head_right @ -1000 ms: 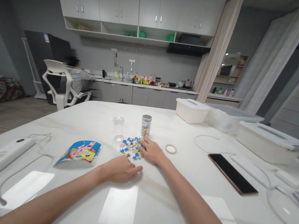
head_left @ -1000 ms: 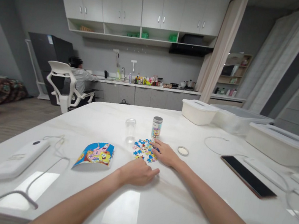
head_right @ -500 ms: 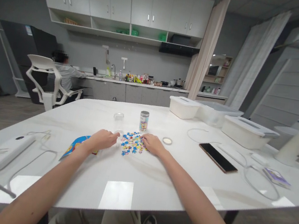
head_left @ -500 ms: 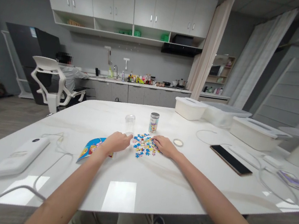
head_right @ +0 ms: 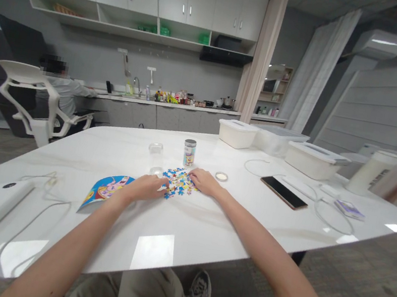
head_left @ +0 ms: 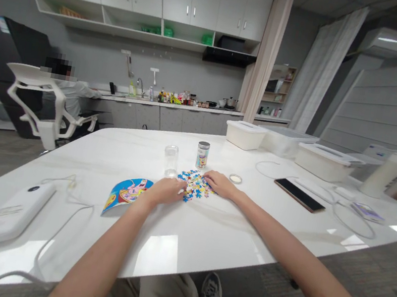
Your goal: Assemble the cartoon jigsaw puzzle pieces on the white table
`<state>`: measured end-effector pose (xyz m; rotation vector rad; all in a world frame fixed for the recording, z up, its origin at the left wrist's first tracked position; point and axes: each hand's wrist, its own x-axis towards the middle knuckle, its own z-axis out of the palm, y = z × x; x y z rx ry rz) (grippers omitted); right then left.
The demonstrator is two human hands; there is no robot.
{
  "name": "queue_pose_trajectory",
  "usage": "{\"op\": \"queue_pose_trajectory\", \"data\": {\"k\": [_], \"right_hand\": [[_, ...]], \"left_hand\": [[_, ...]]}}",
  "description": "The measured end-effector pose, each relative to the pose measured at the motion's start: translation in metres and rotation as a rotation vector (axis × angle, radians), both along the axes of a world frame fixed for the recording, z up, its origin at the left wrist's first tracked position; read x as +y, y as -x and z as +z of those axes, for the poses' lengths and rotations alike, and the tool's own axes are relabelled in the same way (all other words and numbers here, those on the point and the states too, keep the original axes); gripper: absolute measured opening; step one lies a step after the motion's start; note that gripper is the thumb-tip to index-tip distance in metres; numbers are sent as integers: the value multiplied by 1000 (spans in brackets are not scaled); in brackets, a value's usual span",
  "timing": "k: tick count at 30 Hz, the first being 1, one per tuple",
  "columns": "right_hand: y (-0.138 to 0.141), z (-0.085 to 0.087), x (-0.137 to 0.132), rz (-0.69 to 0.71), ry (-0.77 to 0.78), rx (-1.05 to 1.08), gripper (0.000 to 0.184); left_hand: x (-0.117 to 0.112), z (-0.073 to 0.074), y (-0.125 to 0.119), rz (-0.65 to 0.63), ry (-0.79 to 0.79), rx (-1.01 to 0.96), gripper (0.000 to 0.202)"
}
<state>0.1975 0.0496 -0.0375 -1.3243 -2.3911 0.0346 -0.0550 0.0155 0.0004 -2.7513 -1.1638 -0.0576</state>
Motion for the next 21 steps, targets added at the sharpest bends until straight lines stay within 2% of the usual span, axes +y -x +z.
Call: {"op": "queue_pose_trajectory", "data": {"k": [11, 21], "right_hand": [[-1, -2, 1, 22, -17, -5, 32], [-3, -3, 2, -55, -100, -87, 31]], "left_hand": [[0, -6, -6, 53, 42, -29, 27], [-3, 0, -3, 105, 31, 13, 26]]}}
